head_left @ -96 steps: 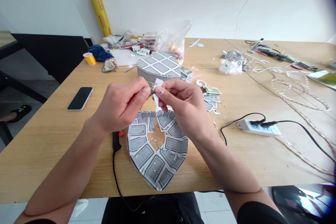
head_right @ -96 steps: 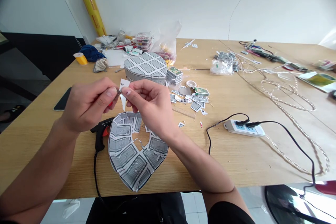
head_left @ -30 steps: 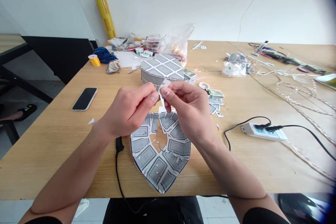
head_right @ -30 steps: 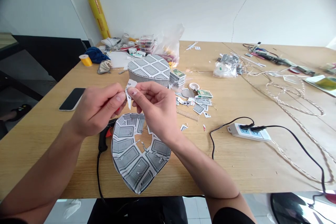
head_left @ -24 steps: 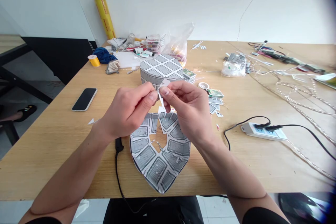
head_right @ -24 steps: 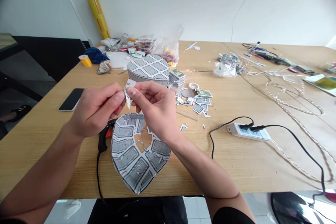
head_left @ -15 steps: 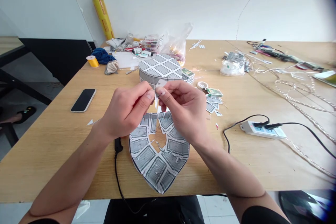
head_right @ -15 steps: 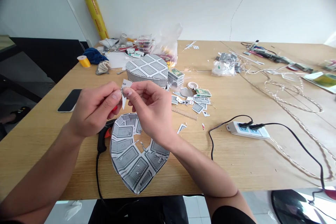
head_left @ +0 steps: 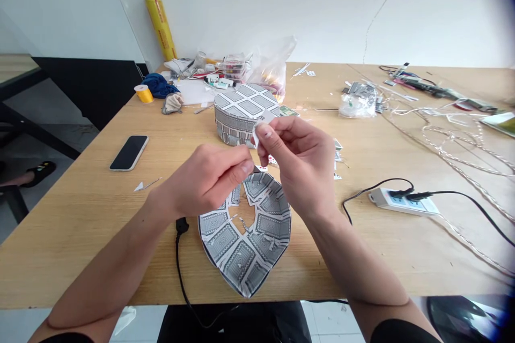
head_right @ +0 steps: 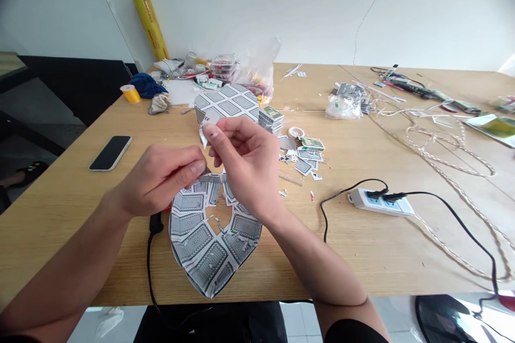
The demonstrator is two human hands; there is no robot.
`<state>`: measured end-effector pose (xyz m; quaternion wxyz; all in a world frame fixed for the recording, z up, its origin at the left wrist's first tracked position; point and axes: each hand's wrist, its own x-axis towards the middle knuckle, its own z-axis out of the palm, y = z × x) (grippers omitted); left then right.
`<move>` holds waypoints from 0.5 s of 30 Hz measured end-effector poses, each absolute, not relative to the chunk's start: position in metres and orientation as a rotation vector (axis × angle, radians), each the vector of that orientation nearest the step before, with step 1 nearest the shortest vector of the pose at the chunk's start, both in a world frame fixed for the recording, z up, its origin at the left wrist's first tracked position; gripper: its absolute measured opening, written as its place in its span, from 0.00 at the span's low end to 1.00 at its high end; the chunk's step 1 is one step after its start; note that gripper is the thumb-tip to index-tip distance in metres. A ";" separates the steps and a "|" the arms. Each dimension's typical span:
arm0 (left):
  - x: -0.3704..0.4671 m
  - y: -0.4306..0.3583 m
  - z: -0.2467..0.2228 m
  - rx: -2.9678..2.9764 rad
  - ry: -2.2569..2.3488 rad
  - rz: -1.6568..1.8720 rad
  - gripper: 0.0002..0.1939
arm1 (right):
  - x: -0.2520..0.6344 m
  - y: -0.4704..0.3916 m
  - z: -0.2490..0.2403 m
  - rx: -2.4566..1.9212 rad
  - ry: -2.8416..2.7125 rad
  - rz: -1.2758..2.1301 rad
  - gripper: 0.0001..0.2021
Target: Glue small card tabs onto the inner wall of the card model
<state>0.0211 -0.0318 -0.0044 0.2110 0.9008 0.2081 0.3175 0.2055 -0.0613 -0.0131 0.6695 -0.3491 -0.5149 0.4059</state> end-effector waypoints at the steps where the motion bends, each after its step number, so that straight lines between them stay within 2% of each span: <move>1: 0.020 -0.032 -0.005 2.484 0.588 0.881 0.16 | 0.206 -0.062 -0.012 -0.787 -1.164 0.916 0.14; 8: 0.011 -0.033 -0.009 2.195 0.776 1.105 0.18 | 0.203 -0.064 -0.010 -0.812 -1.191 1.046 0.16; 15: 0.014 -0.032 -0.011 2.150 0.791 1.272 0.15 | 0.203 -0.060 -0.016 -0.759 -1.197 1.192 0.09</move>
